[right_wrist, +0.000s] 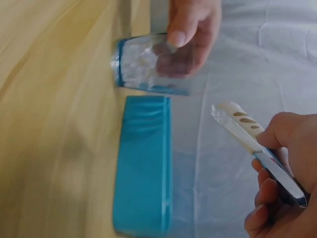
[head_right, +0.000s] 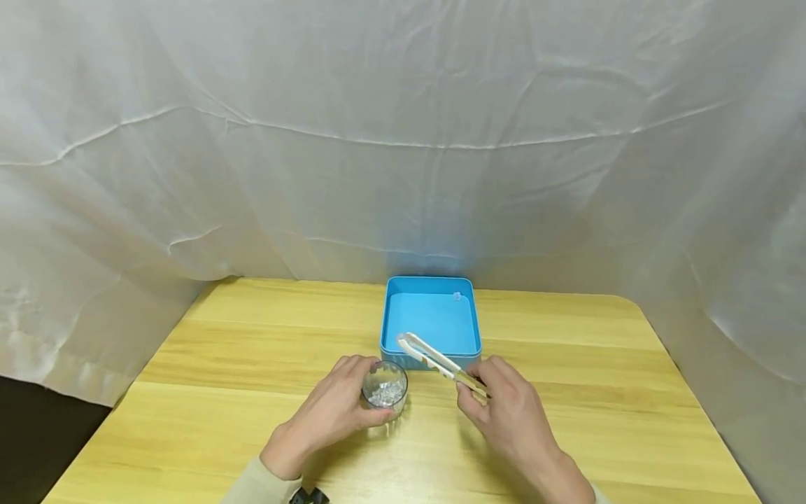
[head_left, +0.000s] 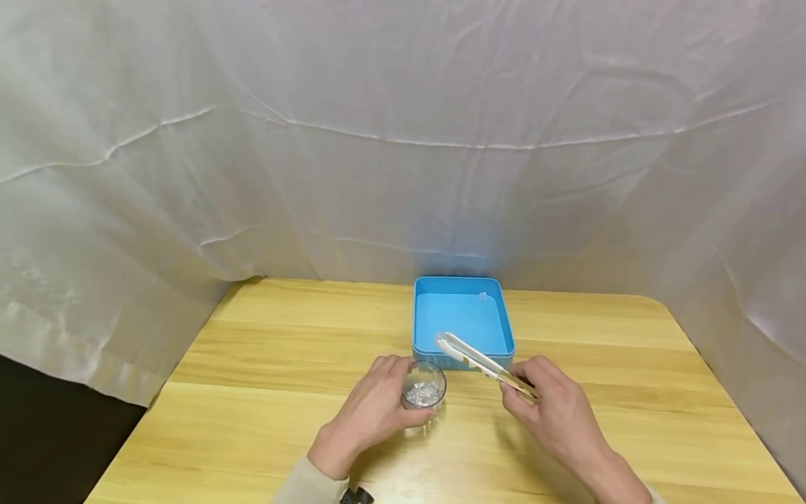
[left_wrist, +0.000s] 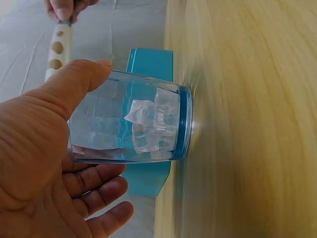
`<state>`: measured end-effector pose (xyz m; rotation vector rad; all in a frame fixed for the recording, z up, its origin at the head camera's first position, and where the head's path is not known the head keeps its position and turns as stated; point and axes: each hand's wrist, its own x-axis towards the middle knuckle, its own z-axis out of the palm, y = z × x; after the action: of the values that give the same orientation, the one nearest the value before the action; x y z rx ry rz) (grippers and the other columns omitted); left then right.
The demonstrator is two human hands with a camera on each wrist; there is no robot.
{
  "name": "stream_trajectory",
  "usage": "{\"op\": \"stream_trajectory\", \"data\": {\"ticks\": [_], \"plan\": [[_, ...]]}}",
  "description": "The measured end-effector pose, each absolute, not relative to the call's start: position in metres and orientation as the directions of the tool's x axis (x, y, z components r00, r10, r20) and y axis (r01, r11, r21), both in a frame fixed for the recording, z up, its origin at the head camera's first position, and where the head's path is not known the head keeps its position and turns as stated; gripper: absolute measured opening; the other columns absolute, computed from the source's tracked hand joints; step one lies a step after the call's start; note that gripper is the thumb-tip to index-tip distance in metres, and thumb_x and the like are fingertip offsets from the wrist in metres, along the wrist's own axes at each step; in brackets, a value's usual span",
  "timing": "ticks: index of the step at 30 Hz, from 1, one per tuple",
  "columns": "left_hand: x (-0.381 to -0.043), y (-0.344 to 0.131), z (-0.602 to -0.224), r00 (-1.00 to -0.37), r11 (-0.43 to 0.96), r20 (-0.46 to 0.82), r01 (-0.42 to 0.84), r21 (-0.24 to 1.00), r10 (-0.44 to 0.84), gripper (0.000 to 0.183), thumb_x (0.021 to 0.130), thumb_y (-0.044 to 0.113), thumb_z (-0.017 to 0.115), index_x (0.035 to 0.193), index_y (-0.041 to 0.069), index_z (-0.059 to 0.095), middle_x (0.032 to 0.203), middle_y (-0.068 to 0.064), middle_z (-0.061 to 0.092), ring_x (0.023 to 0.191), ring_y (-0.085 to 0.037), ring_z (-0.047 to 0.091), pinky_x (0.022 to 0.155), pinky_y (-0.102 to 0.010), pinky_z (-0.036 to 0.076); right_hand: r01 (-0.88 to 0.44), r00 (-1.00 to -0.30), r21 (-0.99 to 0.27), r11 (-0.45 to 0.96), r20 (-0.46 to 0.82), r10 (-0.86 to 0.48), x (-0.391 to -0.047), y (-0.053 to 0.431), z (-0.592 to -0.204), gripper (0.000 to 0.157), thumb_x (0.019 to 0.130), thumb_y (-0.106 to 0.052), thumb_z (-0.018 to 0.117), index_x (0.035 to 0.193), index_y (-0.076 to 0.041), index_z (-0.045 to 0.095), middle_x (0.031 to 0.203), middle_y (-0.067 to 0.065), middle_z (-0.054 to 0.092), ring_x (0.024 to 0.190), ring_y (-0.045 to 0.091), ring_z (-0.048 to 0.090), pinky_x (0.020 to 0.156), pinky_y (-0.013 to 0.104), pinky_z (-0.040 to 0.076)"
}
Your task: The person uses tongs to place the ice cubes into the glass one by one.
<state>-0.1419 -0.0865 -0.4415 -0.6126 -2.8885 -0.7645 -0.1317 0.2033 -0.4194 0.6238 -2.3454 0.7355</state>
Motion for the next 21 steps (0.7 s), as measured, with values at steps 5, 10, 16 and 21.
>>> {"op": "stream_trajectory", "data": {"ticks": [5, 10, 16, 21], "plan": [[-0.1421, -0.0865, -0.4422, -0.916, 0.795, 0.186, 0.4, 0.456, 0.354, 0.078, 0.081, 0.049, 0.089, 0.138, 0.004, 0.061, 0.128, -0.007, 0.067, 0.119, -0.021, 0.059, 0.096, -0.038, 0.058, -0.642, -0.675, -0.335, 0.69, 0.675, -0.299, -0.126, 0.2031, -0.4142, 0.025, 0.075, -0.004, 0.082, 0.091, -0.018, 0.068, 0.086, -0.015, 0.06, 0.072, -0.003, 0.047, 0.059, 0.011, 0.043], [-0.1422, -0.0868, -0.4422, -0.919, 0.794, 0.18, 0.394, 0.464, 0.351, 0.079, 0.081, 0.048, 0.089, 0.139, 0.003, 0.061, 0.128, -0.008, 0.067, 0.119, -0.02, 0.059, 0.097, -0.038, 0.057, -0.7, -0.64, -0.342, 0.628, 0.689, -0.338, -0.1245, 0.2008, -0.4147, 0.028, 0.074, -0.003, 0.082, 0.093, -0.019, 0.069, 0.086, -0.016, 0.06, 0.073, -0.004, 0.05, 0.061, 0.01, 0.044], [-0.1415, -0.0871, -0.4418, -0.921, 0.794, 0.172, 0.389, 0.468, 0.35, 0.08, 0.081, 0.048, 0.089, 0.14, 0.002, 0.06, 0.129, -0.008, 0.067, 0.119, -0.021, 0.059, 0.098, -0.038, 0.057, -0.713, -0.638, -0.35, 0.608, 0.683, -0.356, -0.1244, 0.1988, -0.4169, 0.03, 0.074, -0.003, 0.083, 0.092, -0.022, 0.069, 0.086, -0.018, 0.06, 0.073, -0.004, 0.05, 0.061, 0.011, 0.043], [-0.1422, -0.0872, -0.4414, -0.918, 0.798, 0.178, 0.396, 0.455, 0.354, 0.081, 0.081, 0.048, 0.089, 0.14, 0.002, 0.059, 0.128, -0.008, 0.067, 0.12, -0.021, 0.059, 0.098, -0.038, 0.057, -0.719, -0.631, -0.342, 0.605, 0.687, -0.36, -0.1253, 0.1988, -0.417, 0.029, 0.074, -0.004, 0.082, 0.092, -0.022, 0.068, 0.086, -0.018, 0.06, 0.073, -0.004, 0.05, 0.061, 0.011, 0.043]]}}
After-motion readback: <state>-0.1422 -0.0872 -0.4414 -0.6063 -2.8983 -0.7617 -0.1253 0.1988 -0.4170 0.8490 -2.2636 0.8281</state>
